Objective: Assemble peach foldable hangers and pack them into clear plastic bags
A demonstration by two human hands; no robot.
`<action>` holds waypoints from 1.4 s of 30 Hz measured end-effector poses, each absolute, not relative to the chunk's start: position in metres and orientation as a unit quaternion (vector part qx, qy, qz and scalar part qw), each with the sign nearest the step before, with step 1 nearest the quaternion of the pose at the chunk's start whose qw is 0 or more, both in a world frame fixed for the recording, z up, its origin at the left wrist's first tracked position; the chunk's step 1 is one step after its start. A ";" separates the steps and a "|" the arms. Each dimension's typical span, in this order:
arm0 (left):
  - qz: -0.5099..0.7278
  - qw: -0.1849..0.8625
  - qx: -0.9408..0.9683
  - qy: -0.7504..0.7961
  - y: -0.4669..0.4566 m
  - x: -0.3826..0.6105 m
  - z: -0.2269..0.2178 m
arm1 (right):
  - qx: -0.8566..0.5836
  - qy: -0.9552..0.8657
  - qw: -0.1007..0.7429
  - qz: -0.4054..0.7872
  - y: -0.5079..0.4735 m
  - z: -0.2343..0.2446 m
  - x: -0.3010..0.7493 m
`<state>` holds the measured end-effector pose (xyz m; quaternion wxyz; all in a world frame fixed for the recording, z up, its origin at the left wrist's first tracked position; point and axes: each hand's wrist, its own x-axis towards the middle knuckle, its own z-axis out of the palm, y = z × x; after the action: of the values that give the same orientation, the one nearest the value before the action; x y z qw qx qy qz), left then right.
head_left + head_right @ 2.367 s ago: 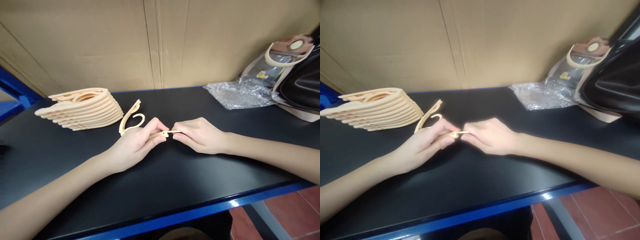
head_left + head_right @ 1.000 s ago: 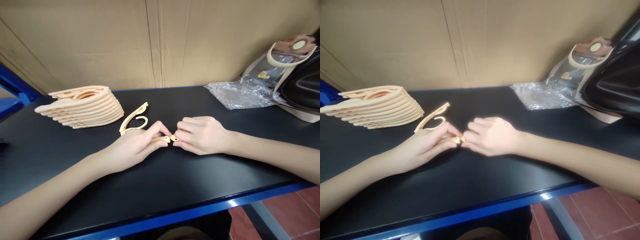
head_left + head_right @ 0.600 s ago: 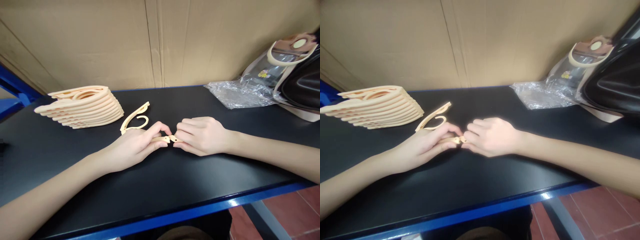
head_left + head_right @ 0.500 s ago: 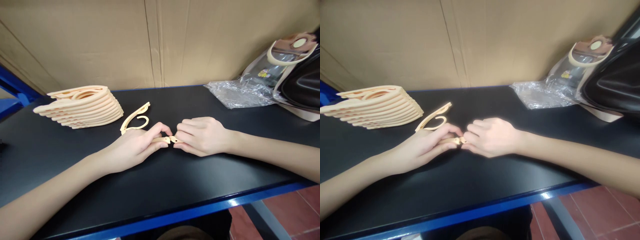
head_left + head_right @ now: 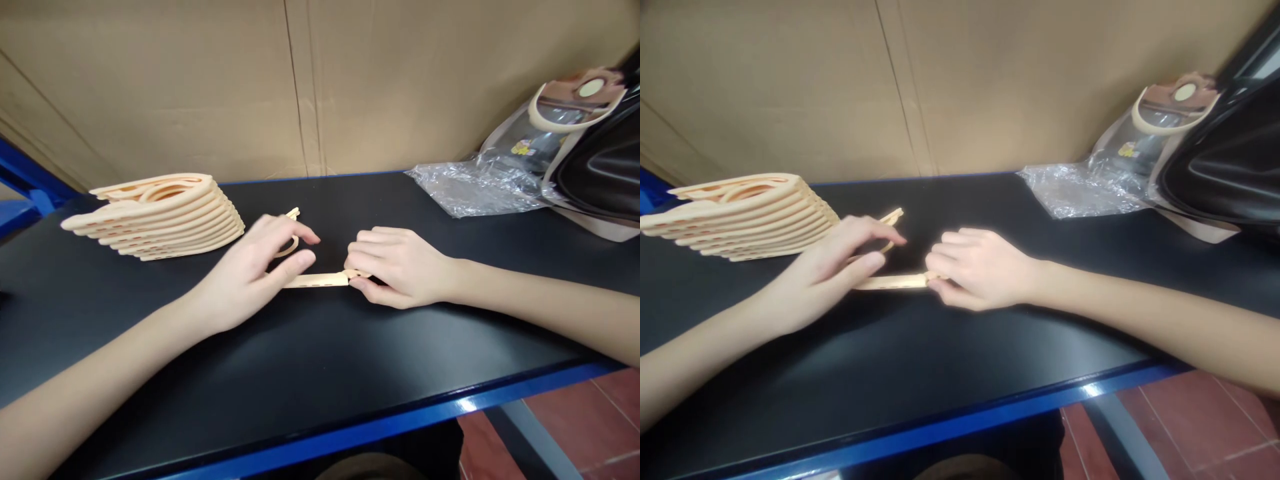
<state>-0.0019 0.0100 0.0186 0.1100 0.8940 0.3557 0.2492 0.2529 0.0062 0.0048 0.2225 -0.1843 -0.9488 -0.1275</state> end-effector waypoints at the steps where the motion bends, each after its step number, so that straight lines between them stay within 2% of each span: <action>1: 0.251 0.082 0.889 0.374 0.012 -0.003 0.020 | -0.189 -0.949 0.227 -0.113 0.007 0.005 0.254; 4: 0.223 0.038 0.880 0.419 0.017 -0.007 0.019 | -0.193 -0.946 0.247 -0.088 0.008 0.004 0.255; 9: 0.213 0.070 0.854 0.470 0.020 -0.010 0.012 | -0.186 -0.944 0.263 -0.066 0.008 0.003 0.256; 32: 0.190 0.036 0.849 0.492 0.018 -0.008 0.015 | -0.203 -0.949 0.238 0.030 0.012 0.001 0.257; 42: 0.173 0.045 0.835 0.521 0.016 -0.005 0.020 | -0.191 -0.951 0.242 0.027 0.013 -0.002 0.256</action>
<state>-0.0048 0.0155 0.0197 0.0451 0.8347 0.5208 0.1734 0.2561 0.0126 -0.0025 0.2420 -0.1906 -0.9510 0.0265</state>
